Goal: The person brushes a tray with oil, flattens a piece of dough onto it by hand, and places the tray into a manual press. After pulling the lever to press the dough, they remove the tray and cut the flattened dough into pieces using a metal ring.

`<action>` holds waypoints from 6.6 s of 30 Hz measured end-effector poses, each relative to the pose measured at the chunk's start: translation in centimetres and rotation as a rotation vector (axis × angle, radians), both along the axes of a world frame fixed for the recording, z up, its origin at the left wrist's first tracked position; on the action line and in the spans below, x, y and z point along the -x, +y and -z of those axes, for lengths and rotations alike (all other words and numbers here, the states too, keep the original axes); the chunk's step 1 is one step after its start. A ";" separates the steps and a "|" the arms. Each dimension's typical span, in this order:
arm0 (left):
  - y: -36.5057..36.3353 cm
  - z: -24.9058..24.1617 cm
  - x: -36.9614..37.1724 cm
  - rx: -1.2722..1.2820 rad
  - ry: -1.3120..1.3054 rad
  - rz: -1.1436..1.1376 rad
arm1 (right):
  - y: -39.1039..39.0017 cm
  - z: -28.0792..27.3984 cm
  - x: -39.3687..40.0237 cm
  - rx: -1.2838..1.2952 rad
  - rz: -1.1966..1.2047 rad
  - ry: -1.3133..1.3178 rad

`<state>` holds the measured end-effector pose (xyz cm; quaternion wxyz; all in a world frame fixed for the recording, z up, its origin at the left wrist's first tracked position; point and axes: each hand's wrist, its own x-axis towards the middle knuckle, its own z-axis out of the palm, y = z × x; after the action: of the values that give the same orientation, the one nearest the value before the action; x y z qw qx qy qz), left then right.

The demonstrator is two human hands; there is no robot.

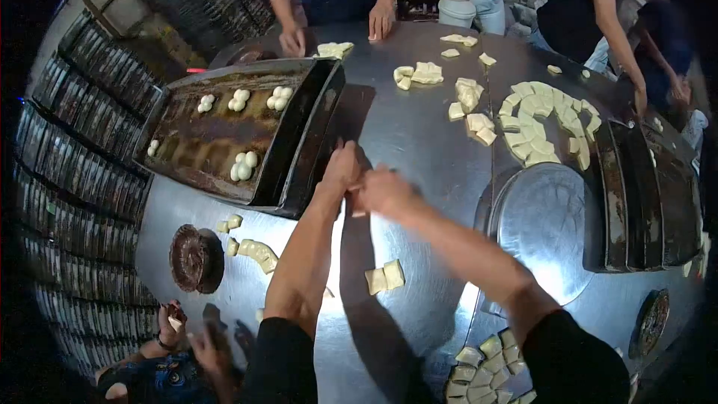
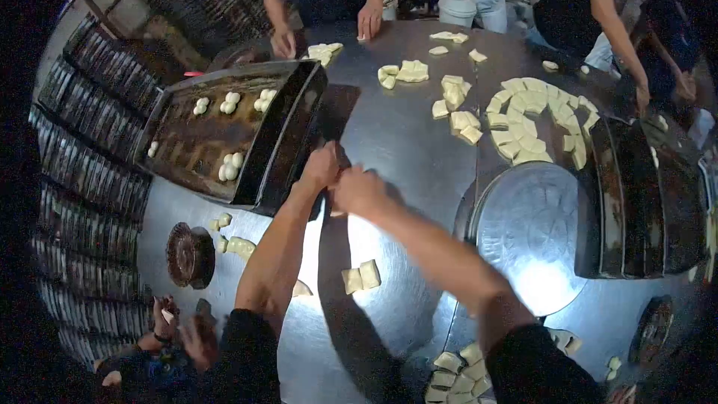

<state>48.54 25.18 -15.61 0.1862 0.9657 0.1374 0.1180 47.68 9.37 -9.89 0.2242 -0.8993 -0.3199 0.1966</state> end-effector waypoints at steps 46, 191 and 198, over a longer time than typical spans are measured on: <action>-20.0 -12.1 44.2 1.043 0.087 -0.400 | -18.3 -5.1 -5.2 -0.590 0.473 -0.566; -132.4 -6.7 72.5 1.912 1.092 0.700 | -132.0 -20.1 95.6 -1.325 1.983 -0.461; -148.5 -6.9 61.6 1.842 0.588 0.555 | -154.8 -5.6 82.5 -1.367 1.917 -0.208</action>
<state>-13.03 -123.35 -8.71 0.8400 0.4343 -0.0144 -0.3249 -34.87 -145.40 -4.31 0.6878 -0.4774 0.4300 -0.3379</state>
